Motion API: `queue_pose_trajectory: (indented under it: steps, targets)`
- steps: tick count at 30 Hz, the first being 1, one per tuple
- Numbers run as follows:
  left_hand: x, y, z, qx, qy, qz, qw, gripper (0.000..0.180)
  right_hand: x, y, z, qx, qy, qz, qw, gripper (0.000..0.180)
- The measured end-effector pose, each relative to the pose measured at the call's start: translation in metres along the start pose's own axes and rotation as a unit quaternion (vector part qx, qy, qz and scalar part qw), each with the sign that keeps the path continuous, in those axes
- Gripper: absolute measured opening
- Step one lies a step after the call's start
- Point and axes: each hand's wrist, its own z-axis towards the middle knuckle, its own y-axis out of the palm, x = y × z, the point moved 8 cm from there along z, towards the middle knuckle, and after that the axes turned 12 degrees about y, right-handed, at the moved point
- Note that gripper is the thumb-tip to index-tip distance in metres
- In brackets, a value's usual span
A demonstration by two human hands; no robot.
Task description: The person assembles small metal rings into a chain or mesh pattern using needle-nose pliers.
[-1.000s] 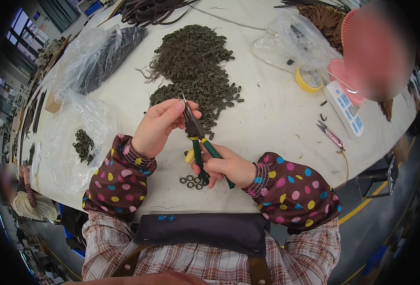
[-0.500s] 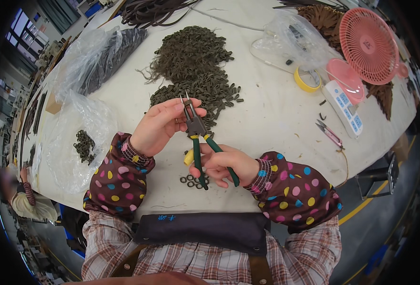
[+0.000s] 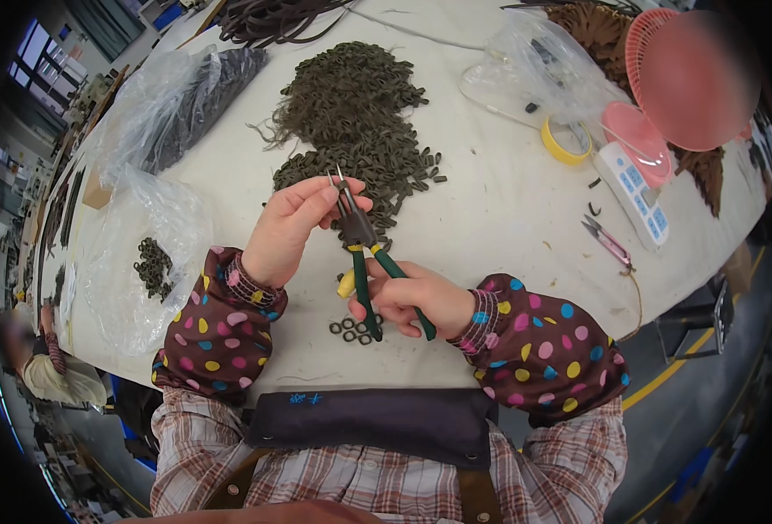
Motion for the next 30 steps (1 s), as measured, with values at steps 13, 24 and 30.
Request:
queue_pose_trajectory:
  steps: [13, 24, 30]
  targets:
    - [0.001, -0.002, -0.002, 0.009, -0.010, -0.035, 0.999, 0.033, 0.001, 0.011, -0.002, -0.092, 0.017, 0.061, 0.994, 0.037]
    - [-0.003, -0.005, 0.000, 0.002, -0.034, -0.014, 0.999, 0.034, -0.002, -0.003, -0.001, 0.026, -0.004, -0.033, 0.999, 0.036]
    - [-0.004, -0.004, -0.001, -0.003, -0.044, -0.056, 0.997, 0.035, 0.001, 0.011, -0.003, -0.107, 0.032, 0.051, 0.992, 0.037]
